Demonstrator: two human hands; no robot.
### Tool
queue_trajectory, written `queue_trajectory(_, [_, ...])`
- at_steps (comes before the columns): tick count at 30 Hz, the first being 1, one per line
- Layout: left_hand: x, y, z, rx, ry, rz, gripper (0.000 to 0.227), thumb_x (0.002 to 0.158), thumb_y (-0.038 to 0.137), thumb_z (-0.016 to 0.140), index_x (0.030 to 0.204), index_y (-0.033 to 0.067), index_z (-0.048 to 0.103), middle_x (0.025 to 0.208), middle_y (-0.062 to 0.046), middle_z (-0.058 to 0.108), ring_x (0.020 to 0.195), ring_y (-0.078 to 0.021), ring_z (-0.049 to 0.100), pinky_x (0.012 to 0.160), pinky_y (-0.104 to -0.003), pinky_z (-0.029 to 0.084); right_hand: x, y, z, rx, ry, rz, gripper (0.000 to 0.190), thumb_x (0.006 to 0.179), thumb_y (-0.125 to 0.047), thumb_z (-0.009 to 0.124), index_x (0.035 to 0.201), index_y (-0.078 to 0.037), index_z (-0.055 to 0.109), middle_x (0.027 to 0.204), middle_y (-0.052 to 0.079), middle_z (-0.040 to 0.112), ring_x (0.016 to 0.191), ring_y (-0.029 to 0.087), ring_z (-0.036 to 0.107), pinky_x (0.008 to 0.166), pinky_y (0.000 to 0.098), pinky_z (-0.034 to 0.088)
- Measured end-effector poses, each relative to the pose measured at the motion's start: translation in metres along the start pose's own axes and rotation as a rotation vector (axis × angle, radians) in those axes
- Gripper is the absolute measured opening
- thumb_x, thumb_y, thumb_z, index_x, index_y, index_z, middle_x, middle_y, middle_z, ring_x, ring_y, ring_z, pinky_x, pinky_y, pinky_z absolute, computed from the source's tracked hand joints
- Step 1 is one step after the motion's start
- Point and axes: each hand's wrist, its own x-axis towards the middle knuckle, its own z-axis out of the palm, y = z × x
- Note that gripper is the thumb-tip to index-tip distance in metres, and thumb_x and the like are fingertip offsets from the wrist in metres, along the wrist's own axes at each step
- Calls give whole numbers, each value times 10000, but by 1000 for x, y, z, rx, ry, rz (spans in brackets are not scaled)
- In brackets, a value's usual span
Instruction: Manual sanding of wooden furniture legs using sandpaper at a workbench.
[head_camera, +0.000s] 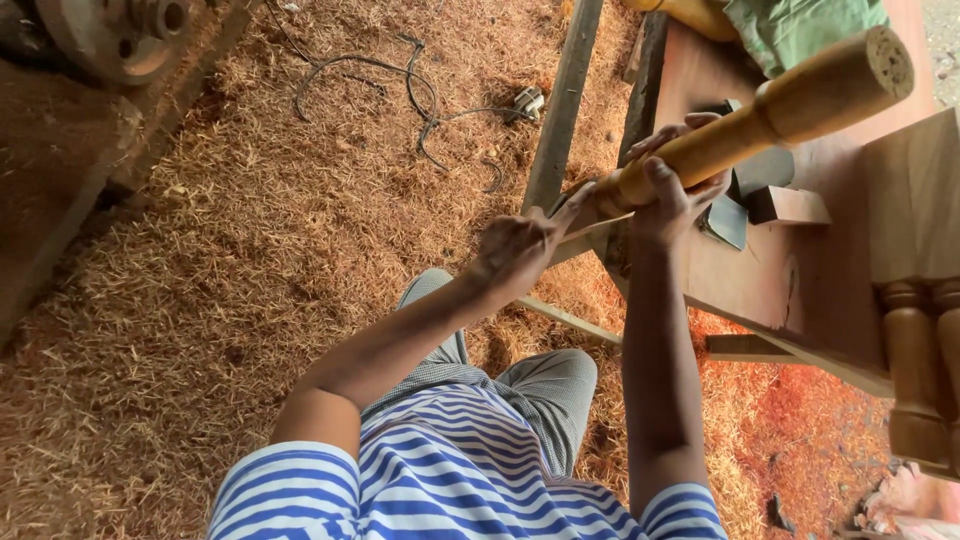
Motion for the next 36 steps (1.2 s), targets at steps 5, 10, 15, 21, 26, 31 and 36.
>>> queue_trajectory(5, [13, 0, 12, 35, 17, -8, 694, 964, 80, 651, 1570, 30, 318, 657, -64, 595, 414, -112, 472, 282, -249, 418, 0, 9, -9, -69, -6, 22, 561, 749, -15, 722, 1261, 16, 496, 957, 137, 644, 863, 267, 681, 747, 358, 588])
queue_trajectory(10, [13, -7, 48, 60, -116, -52, 58, 1057, 98, 641, 1103, 63, 636, 782, -37, 598, 525, -74, 482, 390, -242, 450, -1, -2, 6, -113, -23, 86, 563, 715, -1, 711, 1248, 16, 529, 980, 118, 655, 925, 236, 676, 828, 349, 589])
queue_trajectory(15, [11, -5, 45, -128, 82, -65, 252, 956, 78, 641, 1177, -42, 650, 539, -67, 589, 339, -117, 466, 251, -226, 448, 1, -6, 10, -161, -47, 192, 575, 693, 34, 727, 1236, 18, 538, 1015, 99, 657, 954, 211, 664, 899, 350, 584])
queue_trajectory(21, [3, -10, 62, -40, -137, -62, 153, 1138, 145, 561, 1209, 28, 631, 738, -45, 617, 502, -85, 487, 397, -253, 456, 1, -7, 6, -76, -59, 224, 576, 693, 63, 722, 1240, 31, 544, 1017, 107, 661, 953, 211, 651, 905, 339, 552])
queue_trajectory(26, [1, 0, 18, -76, -35, -67, 656, 994, 16, 527, 1609, 20, 299, 661, -65, 642, 422, -94, 465, 317, -235, 451, 1, -5, 1, -61, -45, 255, 593, 703, 86, 745, 1253, 17, 533, 1036, 103, 648, 988, 209, 640, 923, 340, 547])
queue_trajectory(31, [-6, -7, 26, -303, 72, -117, 549, 1055, 54, 454, 1578, 112, 297, 940, -226, 707, 339, -38, 443, 220, -209, 424, 1, -5, -3, -93, 1, 294, 608, 704, 92, 766, 1257, 3, 528, 1046, 104, 646, 977, 205, 633, 902, 347, 555])
queue_trajectory(36, [8, -10, 9, -267, 49, -148, 555, 1063, 77, 427, 1595, 134, 279, 900, -222, 709, 327, -76, 451, 213, -242, 426, -2, -4, -5, -110, 26, 255, 641, 692, 86, 723, 1296, 8, 523, 1035, 126, 647, 982, 229, 635, 922, 349, 548])
